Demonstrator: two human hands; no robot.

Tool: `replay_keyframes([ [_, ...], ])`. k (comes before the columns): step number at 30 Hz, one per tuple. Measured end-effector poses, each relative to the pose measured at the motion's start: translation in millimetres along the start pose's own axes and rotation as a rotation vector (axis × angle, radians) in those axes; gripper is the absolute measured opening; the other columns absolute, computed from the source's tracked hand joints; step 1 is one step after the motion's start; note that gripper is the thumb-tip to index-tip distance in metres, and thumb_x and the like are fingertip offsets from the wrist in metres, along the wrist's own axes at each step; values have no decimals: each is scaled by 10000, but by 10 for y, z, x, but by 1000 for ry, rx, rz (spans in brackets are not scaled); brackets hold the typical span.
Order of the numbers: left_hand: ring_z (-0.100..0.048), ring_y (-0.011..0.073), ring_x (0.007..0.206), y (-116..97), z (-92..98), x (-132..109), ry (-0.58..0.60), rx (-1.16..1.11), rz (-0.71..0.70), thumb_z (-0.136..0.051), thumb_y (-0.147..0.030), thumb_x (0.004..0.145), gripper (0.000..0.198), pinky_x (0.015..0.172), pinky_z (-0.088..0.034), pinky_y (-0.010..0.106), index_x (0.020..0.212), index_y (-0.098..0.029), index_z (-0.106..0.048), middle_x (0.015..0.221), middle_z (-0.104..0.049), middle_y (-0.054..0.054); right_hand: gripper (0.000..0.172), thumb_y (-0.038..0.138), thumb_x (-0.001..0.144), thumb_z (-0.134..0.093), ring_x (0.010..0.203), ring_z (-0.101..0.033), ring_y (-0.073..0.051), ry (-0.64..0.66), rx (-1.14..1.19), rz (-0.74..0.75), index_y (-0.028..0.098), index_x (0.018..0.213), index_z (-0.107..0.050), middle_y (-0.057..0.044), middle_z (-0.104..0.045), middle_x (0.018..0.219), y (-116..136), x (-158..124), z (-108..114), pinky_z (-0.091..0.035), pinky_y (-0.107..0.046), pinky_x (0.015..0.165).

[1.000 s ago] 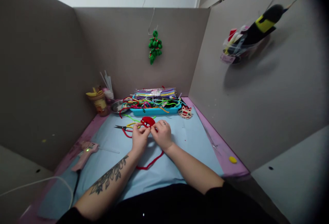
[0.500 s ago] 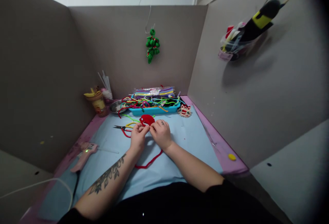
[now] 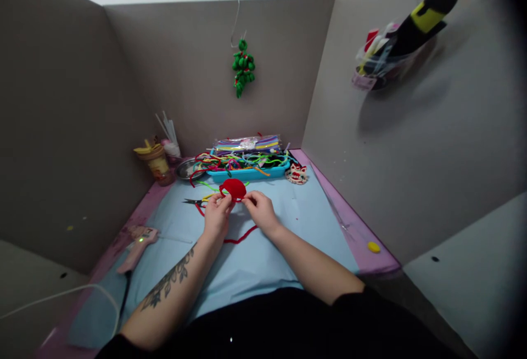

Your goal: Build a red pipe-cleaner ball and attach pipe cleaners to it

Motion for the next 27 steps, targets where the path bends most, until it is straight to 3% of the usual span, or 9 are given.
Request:
replay_keyframes([
  [5,-636,92,622,28,14,17,13,-47,41,-841,-263,528,443,703,-498,242,831,-177,-530,675,-667,-41,116,303,703,-647,603,-539,-135,4,287,-256,189,720,-647,16,-621,644,-139,18,-72,-424,-259,604],
  [8,-628,92,607,38,23,34,8,-93,77,-859,-244,505,441,698,-504,245,805,-175,-543,663,-658,-44,195,322,627,-708,572,-517,-122,-17,440,-381,176,752,-676,20,-626,624,-201,28,-85,-403,-247,559],
  [16,-627,80,608,33,2,27,20,-159,183,-845,-169,537,381,678,-520,222,784,-178,-555,672,-657,-46,265,297,520,-790,401,-283,-41,104,773,-731,144,707,-681,66,-481,462,-235,20,-108,-156,-200,382],
  [21,-624,71,596,32,10,40,54,-152,198,-827,-155,571,358,657,-518,208,804,-174,-555,672,-655,-51,291,256,484,-815,380,-217,-15,142,881,-774,149,666,-614,98,-406,454,-191,30,-103,-91,-187,363],
  [27,-633,88,607,38,28,55,34,-125,167,-834,-178,568,397,653,-507,222,842,-184,-547,676,-657,-47,318,384,546,-793,393,-200,-28,99,775,-663,172,632,-573,110,-324,434,-170,26,-119,-91,-195,379],
])
Point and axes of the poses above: each hand's wrist, its own x-axis towards the middle knuckle, its own z-axis out of the back of the hand, y = z × x, the point moved 3 cm from there along x, towards the middle knuckle
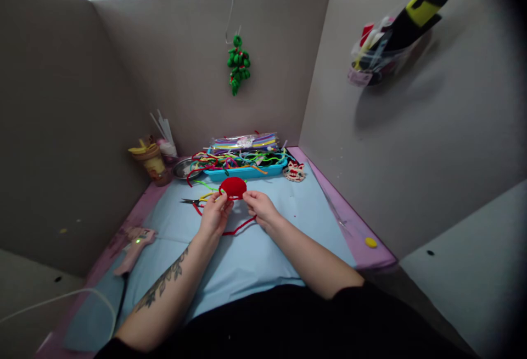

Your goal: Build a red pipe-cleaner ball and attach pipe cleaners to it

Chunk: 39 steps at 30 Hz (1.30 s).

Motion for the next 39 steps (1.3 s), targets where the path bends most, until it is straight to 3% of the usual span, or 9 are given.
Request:
replay_keyframes([
  [8,-661,121,763,54,-79,-75,106,89,-75,-843,-210,565,464,689,-491,228,941,-183,-572,880,-710,19,347,487,587,-733,416,-206,-44,-75,-49,72,178,665,-593,110,-315,448,-87,-19,-49,-112,-210,399],
  [15,-652,120,710,56,-45,-56,71,136,-70,-838,-237,566,419,700,-476,242,902,-158,-599,819,-716,23,313,450,583,-746,425,-256,-50,-100,-48,91,179,651,-606,91,-393,469,-115,-15,-42,-149,-215,408],
  [20,-649,111,684,51,-45,-64,67,102,-26,-829,-217,586,362,688,-484,230,871,-155,-614,784,-717,13,308,400,525,-798,556,-466,-86,-166,14,166,179,628,-609,39,-585,611,-106,19,-14,-357,-220,532],
  [24,-658,118,689,51,-57,-62,118,43,33,-812,-199,609,338,683,-505,228,896,-152,-638,820,-730,31,348,387,492,-828,642,-552,-121,-42,165,132,188,639,-582,30,-616,667,-98,25,-59,-457,-276,650],
  [31,-661,116,713,25,-85,-91,157,57,-5,-787,-200,655,353,671,-513,211,976,-166,-645,879,-728,39,308,377,526,-809,565,-496,-103,-83,100,184,185,643,-598,43,-585,580,-103,30,-46,-401,-254,603],
  [39,-666,138,769,41,-136,-142,181,138,-79,-826,-242,610,443,688,-501,229,996,-170,-619,917,-719,47,247,380,622,-746,593,-484,-109,-82,-44,304,185,654,-599,40,-574,608,-103,19,-26,-391,-256,631],
])
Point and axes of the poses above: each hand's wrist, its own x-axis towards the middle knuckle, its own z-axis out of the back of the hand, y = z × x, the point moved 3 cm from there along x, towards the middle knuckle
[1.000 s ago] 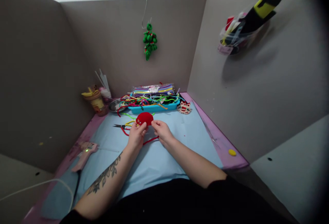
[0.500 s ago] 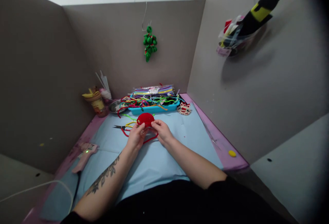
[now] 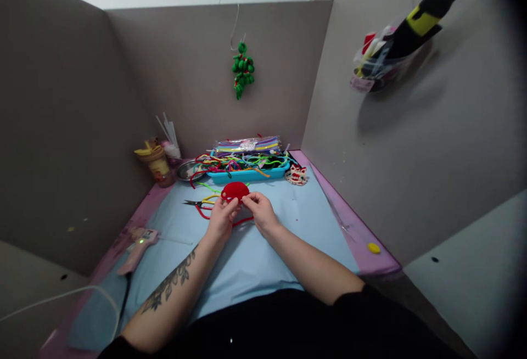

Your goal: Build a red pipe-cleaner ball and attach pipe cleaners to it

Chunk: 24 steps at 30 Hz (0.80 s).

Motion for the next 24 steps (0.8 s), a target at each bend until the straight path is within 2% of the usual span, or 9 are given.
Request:
replay_keyframes([
  [9,-684,159,790,-21,-36,-29,-10,93,-102,-831,-238,582,515,816,-486,295,1027,-173,-580,914,-733,54,249,424,669,-707,693,-515,-147,-33,-162,96,202,691,-596,12,-585,696,57,-51,13,-422,-272,683],
  [15,-679,158,777,-47,-17,-40,-57,173,-163,-805,-246,607,485,801,-490,290,1022,-169,-566,889,-730,51,230,412,679,-704,774,-526,-166,-29,-267,163,211,633,-603,-8,-582,768,78,-56,27,-427,-282,725],
  [21,-674,154,750,-60,26,-27,-81,213,-186,-789,-240,621,432,759,-493,277,989,-165,-575,857,-727,45,226,401,668,-714,753,-529,-167,2,-265,118,210,686,-595,-4,-577,743,14,-54,19,-437,-284,696],
  [24,-678,166,775,-87,53,-11,-54,241,-187,-796,-248,618,430,780,-494,285,993,-169,-600,872,-732,48,278,399,642,-731,790,-543,-165,-33,-231,100,216,791,-582,-12,-601,852,49,-24,59,-450,-276,695],
])
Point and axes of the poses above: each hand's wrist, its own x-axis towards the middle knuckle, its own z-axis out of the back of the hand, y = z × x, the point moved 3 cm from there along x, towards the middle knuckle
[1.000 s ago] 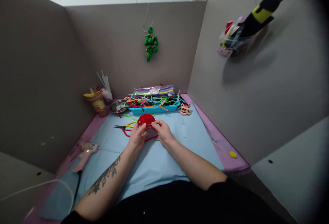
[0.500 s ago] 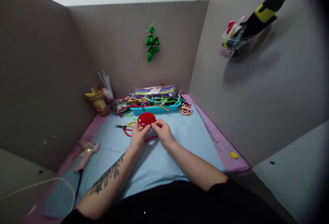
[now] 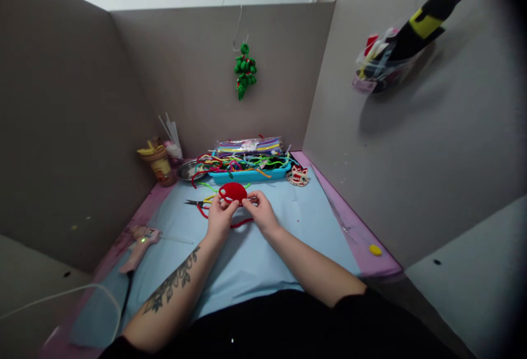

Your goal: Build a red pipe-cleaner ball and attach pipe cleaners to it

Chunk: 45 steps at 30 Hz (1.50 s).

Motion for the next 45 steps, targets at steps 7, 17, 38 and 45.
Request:
replay_keyframes([
  [7,-622,160,631,-33,-5,-6,228,63,142,-808,-303,616,218,647,-493,272,726,-150,-697,693,-699,44,494,444,611,-765,900,-596,-189,138,219,-148,249,1028,-585,-54,-594,1101,118,99,79,-486,-308,754],
  [17,-601,154,676,-16,-56,-65,273,199,28,-785,-281,651,207,660,-470,252,787,-156,-692,753,-684,34,426,423,630,-756,884,-603,-193,113,240,-111,226,976,-603,-32,-654,962,144,50,38,-487,-326,810],
  [38,-525,117,559,-26,89,56,168,236,14,-786,-348,639,240,583,-405,237,641,-156,-642,600,-627,-7,467,471,674,-709,926,-576,-187,23,118,-86,237,1052,-567,-61,-598,1099,58,35,77,-472,-312,783],
  [45,-564,93,647,70,227,182,-151,-178,203,-845,-331,552,313,623,-406,206,701,-148,-640,699,-656,-13,179,380,755,-630,587,-456,-125,116,-277,117,207,799,-616,36,-500,618,154,-121,16,-386,-261,606],
])
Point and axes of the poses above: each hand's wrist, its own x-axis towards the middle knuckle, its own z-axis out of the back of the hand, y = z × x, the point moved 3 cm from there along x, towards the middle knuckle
